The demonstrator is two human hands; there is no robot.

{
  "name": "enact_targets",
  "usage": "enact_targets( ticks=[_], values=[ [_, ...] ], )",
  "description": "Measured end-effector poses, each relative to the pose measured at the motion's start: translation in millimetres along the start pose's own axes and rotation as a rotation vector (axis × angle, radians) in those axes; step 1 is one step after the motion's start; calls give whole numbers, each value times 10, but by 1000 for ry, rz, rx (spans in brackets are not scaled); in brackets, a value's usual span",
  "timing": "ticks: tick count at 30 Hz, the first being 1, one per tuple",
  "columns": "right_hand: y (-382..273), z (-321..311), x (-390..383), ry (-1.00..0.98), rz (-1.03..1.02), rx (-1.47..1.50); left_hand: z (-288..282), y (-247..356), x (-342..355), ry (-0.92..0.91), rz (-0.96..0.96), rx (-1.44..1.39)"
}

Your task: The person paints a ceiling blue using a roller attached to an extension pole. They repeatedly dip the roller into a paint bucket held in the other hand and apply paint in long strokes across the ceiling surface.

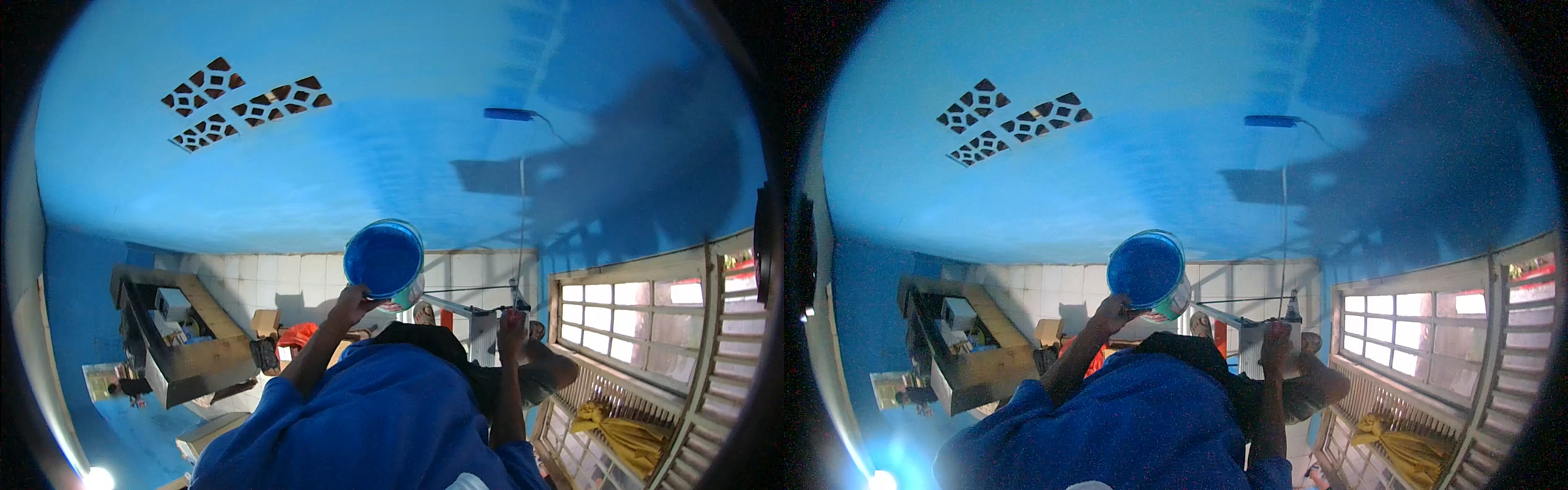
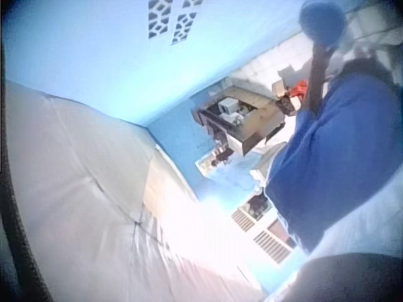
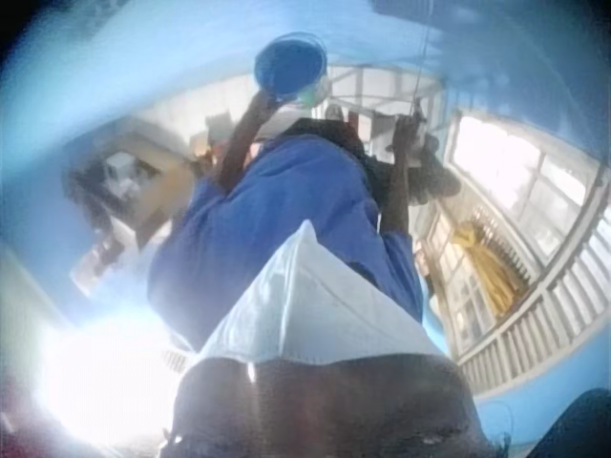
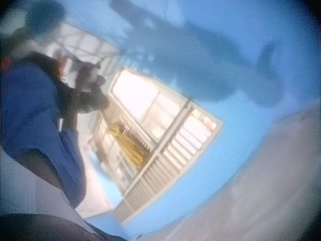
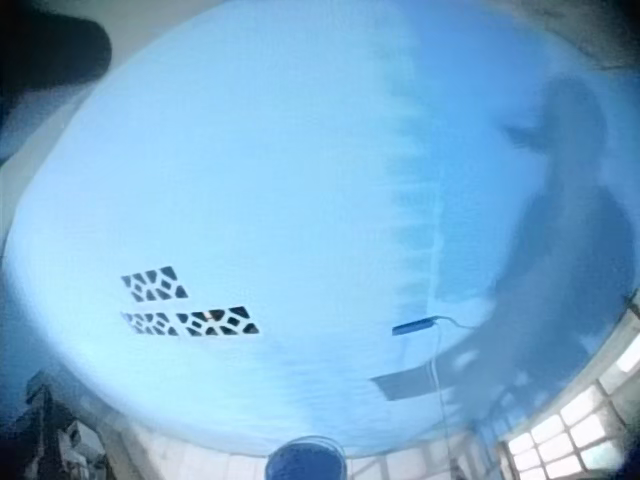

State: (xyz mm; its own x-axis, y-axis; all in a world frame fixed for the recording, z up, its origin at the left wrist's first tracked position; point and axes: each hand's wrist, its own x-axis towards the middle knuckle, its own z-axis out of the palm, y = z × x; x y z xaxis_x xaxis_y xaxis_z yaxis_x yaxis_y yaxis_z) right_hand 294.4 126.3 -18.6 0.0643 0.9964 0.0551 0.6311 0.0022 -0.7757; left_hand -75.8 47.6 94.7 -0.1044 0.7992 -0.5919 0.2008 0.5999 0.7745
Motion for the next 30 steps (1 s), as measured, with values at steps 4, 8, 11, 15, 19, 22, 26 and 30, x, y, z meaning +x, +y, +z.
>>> enact_targets(
  ticks=[4, 8, 11, 15, 19, 22, 26, 30],
  values=[
    [41, -2, -33, -5, 125, 126, 86, -226, 98, 187, -182, -1112],
    [143, -51, 3, -21, -14, -182, 52, -241, 48, 128, -75, -741],
    [-333, -168, 1, -83, 213, -59, 44, -282, 1, 110, 32, -411],
    [110, -33, -25, -45, 212, -127, 83, -558, 49, 101, 82, -423],
    [40, -59, -14, 24, 28, -59, 117, -335, -22, 205, -237, -1151],
    [138, -59, -42, 27, 24, -182, 81, -583, 15, 84, -28, -333],
    [142, -89, -12, -109, 165, -192, 115, -839, 41, 64, 50, -433],
    [131, -73, 48, -94, 256, -113, 60, -705, -4, 58, -8, -446]
  ],
)
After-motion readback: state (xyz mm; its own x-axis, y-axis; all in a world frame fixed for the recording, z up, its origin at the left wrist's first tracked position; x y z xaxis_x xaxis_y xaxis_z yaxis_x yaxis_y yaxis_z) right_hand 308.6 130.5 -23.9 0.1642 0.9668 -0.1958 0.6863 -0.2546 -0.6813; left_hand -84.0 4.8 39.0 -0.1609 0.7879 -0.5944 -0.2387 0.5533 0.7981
